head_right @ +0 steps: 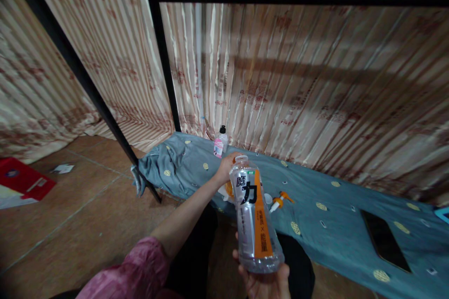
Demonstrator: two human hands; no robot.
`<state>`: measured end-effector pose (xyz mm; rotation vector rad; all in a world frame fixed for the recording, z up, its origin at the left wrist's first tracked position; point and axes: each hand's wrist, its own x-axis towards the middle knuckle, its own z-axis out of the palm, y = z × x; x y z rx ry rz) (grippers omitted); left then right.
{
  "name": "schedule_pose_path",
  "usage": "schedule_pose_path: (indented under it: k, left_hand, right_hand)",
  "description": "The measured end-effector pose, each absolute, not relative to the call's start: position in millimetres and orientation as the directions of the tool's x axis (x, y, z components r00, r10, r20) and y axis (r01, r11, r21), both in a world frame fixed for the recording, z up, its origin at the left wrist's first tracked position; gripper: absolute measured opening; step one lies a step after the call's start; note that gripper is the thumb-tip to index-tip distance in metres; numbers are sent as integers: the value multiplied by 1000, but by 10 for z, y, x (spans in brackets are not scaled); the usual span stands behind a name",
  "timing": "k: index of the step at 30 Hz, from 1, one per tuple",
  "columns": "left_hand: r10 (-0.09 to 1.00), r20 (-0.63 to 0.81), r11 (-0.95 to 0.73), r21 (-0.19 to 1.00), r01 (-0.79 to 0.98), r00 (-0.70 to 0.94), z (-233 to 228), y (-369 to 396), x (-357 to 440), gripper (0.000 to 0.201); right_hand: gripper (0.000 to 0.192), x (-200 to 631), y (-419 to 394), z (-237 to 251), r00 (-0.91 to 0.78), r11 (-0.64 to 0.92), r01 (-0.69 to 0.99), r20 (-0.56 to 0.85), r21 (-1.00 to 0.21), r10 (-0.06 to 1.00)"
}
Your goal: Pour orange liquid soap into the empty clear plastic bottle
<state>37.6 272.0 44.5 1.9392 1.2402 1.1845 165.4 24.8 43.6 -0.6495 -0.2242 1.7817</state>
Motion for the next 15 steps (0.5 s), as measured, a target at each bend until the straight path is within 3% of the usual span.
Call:
schedule_pose_path:
  k: [15]
  left_hand:
    - [905,392,-424,792,440,165,417,2736,395,21]
  right_hand:
    - [57,1647,253,439,-158,-294,-816,-298,-497,942]
